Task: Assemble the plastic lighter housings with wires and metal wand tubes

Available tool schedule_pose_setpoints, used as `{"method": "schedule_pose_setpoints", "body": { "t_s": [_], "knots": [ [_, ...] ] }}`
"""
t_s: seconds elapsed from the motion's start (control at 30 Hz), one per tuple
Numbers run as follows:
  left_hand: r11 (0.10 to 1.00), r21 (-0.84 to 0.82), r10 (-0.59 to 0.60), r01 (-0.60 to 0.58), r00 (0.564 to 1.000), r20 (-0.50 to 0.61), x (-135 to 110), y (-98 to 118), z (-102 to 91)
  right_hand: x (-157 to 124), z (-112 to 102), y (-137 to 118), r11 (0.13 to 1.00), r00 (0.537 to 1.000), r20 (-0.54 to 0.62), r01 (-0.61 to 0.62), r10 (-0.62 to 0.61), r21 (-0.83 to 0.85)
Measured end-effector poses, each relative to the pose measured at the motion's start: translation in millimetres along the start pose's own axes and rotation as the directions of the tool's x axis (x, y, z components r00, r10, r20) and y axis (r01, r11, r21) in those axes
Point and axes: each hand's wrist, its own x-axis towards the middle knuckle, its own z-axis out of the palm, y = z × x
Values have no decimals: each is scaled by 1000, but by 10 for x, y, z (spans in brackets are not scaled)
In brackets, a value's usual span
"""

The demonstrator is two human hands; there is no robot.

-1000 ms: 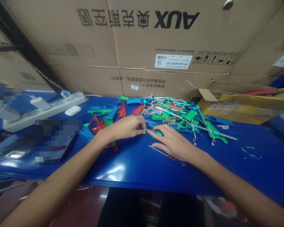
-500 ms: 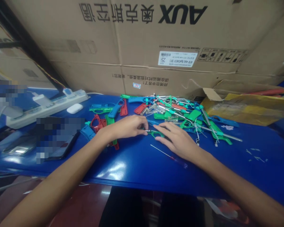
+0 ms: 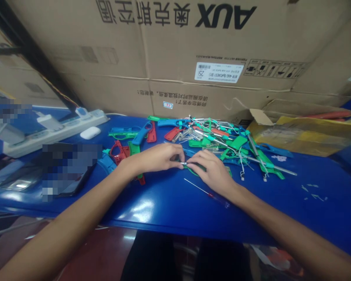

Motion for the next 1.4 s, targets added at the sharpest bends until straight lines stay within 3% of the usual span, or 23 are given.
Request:
{"method": "schedule_pose_setpoints", "body": {
  "t_s": [0.57,0.83,1.13,1.3,1.4],
  "knots": [
    [992,129,-1,5,1000,-27,-12,131,-5,23,-35,-8,994,997,23,-79,77,75],
    [993,117,-3,6,999,-32,-18,135,-4,29,-54,11,997,999,38,-9,6,72],
    [958,281,57,-46,998,-30,-16,194,-8,24,-59,39,986,1000,-1,-14,14,164],
    [968,249,12,-9,1000,-13,-15,211,7,45,-75,1,990,1000,8,-21,20,138],
    [978,209,0,1,1000,-5,-12,205,15,71,-200,-9,994,1000,12,-7,6,108]
  ]
}}
